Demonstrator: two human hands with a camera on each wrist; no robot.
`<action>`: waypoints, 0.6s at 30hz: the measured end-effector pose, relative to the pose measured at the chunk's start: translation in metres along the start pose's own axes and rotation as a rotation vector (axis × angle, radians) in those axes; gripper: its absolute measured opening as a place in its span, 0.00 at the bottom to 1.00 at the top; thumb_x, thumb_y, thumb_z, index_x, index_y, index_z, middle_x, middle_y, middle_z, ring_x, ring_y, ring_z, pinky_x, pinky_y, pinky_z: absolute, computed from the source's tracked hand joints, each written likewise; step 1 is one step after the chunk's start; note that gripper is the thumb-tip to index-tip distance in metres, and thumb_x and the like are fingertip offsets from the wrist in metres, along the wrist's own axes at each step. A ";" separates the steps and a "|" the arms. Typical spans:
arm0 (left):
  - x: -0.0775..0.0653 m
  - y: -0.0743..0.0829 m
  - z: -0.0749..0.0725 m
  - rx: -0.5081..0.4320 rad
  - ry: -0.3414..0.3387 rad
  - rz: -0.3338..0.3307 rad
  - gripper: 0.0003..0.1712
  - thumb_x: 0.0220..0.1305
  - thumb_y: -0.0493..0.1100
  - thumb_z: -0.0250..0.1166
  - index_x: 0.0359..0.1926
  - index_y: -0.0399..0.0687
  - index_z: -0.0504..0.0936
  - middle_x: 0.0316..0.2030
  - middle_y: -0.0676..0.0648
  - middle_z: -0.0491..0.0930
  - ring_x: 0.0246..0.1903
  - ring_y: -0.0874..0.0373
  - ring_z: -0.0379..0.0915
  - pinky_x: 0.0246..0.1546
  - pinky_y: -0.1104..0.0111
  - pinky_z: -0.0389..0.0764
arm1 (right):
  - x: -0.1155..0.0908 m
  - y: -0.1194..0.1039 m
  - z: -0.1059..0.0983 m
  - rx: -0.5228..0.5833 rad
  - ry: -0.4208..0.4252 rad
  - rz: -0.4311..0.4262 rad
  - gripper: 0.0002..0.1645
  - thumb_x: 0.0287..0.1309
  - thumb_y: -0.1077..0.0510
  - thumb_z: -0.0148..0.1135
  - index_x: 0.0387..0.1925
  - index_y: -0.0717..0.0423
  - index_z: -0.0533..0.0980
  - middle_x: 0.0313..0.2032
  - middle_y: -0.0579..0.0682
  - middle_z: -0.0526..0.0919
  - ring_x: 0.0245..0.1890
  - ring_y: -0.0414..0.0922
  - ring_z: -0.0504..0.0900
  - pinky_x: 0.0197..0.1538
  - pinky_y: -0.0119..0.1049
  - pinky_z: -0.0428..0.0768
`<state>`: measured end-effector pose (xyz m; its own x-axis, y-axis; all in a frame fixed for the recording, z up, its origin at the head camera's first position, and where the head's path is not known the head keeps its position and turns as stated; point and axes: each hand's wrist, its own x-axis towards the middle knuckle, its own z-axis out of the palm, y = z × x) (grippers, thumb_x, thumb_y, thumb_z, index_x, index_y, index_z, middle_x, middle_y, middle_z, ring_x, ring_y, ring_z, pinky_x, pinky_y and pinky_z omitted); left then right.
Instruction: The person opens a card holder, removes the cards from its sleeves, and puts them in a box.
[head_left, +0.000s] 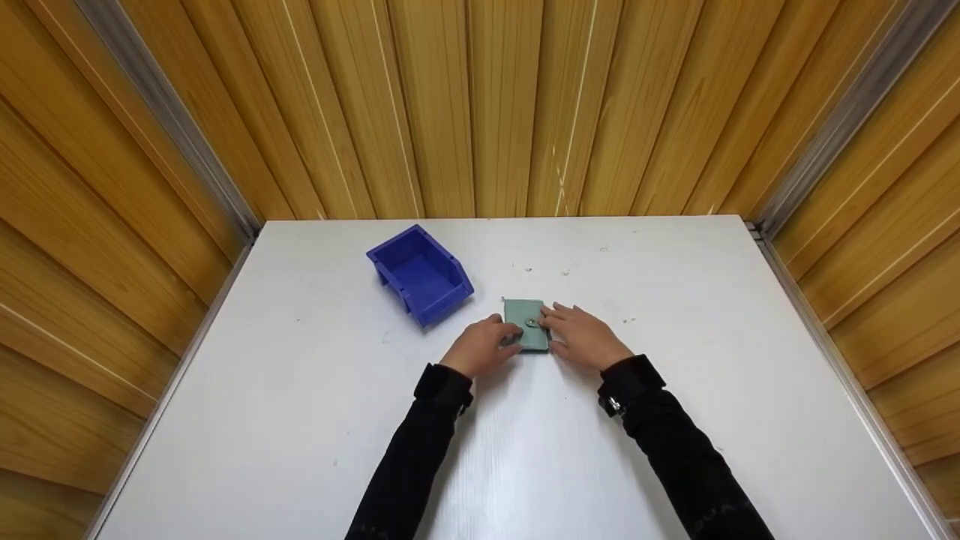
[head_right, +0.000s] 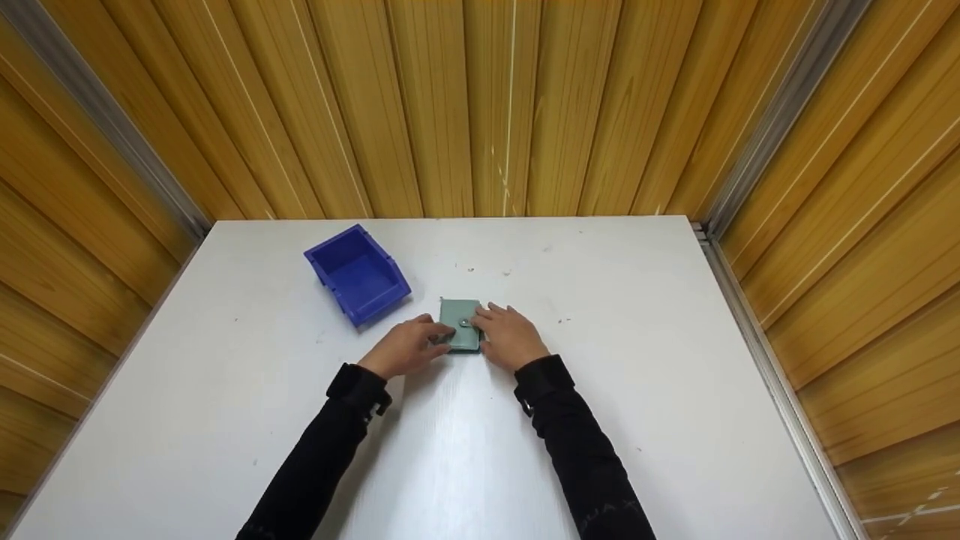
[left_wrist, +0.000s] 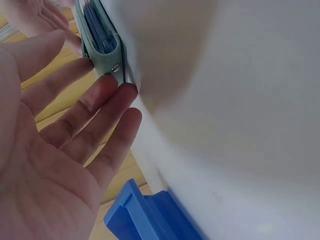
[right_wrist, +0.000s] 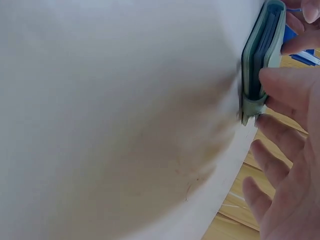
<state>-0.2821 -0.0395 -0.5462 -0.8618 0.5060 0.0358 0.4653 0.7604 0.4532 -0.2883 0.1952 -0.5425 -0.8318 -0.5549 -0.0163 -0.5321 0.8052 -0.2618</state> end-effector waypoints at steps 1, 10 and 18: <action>0.001 0.000 0.001 -0.015 0.005 -0.009 0.20 0.72 0.48 0.66 0.60 0.45 0.84 0.45 0.42 0.82 0.41 0.51 0.80 0.47 0.58 0.81 | 0.001 -0.001 0.000 0.006 0.002 0.000 0.27 0.71 0.60 0.61 0.68 0.61 0.74 0.74 0.59 0.69 0.77 0.58 0.64 0.77 0.56 0.60; 0.011 0.002 0.010 -0.020 0.050 -0.101 0.28 0.74 0.49 0.64 0.69 0.43 0.76 0.54 0.35 0.81 0.53 0.42 0.81 0.57 0.52 0.79 | 0.003 -0.005 0.002 0.024 0.010 0.033 0.23 0.75 0.64 0.50 0.66 0.63 0.76 0.72 0.60 0.72 0.75 0.59 0.67 0.76 0.55 0.62; 0.015 0.006 0.009 -0.233 0.084 -0.245 0.33 0.74 0.45 0.63 0.75 0.39 0.67 0.63 0.31 0.75 0.62 0.37 0.75 0.66 0.49 0.73 | 0.004 -0.007 0.000 0.029 0.006 0.037 0.24 0.74 0.66 0.50 0.68 0.63 0.74 0.72 0.60 0.72 0.75 0.60 0.67 0.75 0.55 0.64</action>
<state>-0.2902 -0.0242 -0.5507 -0.9603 0.2772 -0.0303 0.1922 0.7369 0.6482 -0.2880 0.1872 -0.5406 -0.8516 -0.5237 -0.0201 -0.4965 0.8185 -0.2891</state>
